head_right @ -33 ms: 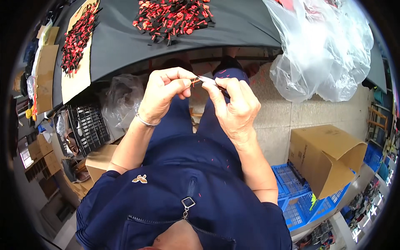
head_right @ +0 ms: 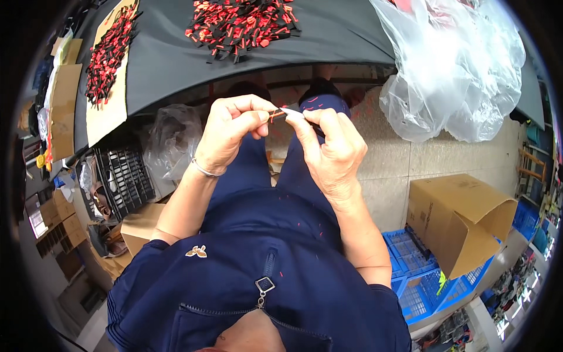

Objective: The person joins small black and red components together by hand and uses small shears to trim excess material.

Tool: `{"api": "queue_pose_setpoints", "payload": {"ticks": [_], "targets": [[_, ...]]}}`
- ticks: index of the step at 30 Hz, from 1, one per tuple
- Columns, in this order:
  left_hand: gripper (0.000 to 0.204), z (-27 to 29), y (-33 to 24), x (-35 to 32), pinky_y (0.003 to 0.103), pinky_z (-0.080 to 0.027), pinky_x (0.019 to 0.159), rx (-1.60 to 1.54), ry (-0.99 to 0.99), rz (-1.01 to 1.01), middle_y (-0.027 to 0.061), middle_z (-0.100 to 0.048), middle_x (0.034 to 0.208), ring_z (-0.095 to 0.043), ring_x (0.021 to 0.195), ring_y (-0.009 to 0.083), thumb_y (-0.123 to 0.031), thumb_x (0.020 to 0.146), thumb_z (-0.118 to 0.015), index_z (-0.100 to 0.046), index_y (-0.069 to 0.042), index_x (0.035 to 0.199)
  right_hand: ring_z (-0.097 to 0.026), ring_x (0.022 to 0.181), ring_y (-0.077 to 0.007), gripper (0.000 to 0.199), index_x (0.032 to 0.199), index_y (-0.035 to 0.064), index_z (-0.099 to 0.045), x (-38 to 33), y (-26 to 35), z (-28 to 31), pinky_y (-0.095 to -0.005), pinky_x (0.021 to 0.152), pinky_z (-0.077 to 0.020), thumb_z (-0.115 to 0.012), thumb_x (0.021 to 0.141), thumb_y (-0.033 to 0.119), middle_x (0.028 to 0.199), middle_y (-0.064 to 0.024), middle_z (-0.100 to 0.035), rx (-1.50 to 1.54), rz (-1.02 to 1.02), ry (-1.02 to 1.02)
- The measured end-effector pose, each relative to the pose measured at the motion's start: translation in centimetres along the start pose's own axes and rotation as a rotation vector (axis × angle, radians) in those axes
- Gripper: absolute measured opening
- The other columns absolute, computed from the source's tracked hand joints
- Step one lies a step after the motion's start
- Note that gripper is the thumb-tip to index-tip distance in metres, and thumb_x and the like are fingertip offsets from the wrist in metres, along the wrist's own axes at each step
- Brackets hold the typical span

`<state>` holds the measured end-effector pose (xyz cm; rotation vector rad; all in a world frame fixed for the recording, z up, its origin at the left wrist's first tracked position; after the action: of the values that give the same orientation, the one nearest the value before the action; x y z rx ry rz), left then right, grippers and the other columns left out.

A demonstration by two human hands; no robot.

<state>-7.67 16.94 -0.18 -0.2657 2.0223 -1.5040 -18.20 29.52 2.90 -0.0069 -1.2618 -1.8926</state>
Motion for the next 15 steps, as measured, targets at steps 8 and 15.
{"api": "queue_pose_setpoints", "payload": {"ticks": [8,15], "targets": [[0.017,-1.3,0.6,0.3,0.018,-0.042,0.057,0.015,0.038,0.028,0.0011,-0.06,0.07,-0.053,0.061,0.0045,-0.01,0.081,-0.058,-0.065,0.002,0.091,-0.057,0.057,-0.0167,0.018,0.079,0.0036,-0.063,-1.3,-2.0,0.8,-0.0268,0.053,-0.0456,-0.077,0.071,0.011,0.068,-0.0074,-0.06,0.131,-0.162,0.004],[0.017,-1.2,1.6,0.7,0.018,-0.042,0.057,0.0,0.031,0.059,0.0012,-0.061,0.07,-0.053,0.061,0.0044,-0.01,0.081,-0.058,-0.066,0.002,0.09,-0.058,0.058,-0.0175,0.019,0.079,0.0033,-0.062,-1.4,-2.8,0.8,-0.027,0.053,-0.0462,-0.077,0.07,0.012,0.068,-0.0076,-0.061,0.125,-0.205,0.009]]}}
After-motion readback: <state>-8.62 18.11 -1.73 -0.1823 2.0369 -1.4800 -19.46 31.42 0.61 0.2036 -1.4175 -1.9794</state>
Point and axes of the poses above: each hand's wrist, its own x-axis towards the middle knuckle, its own z-axis out of the back of the hand, y = z × x, the point moved 7 cm from there along x, towards the middle knuckle
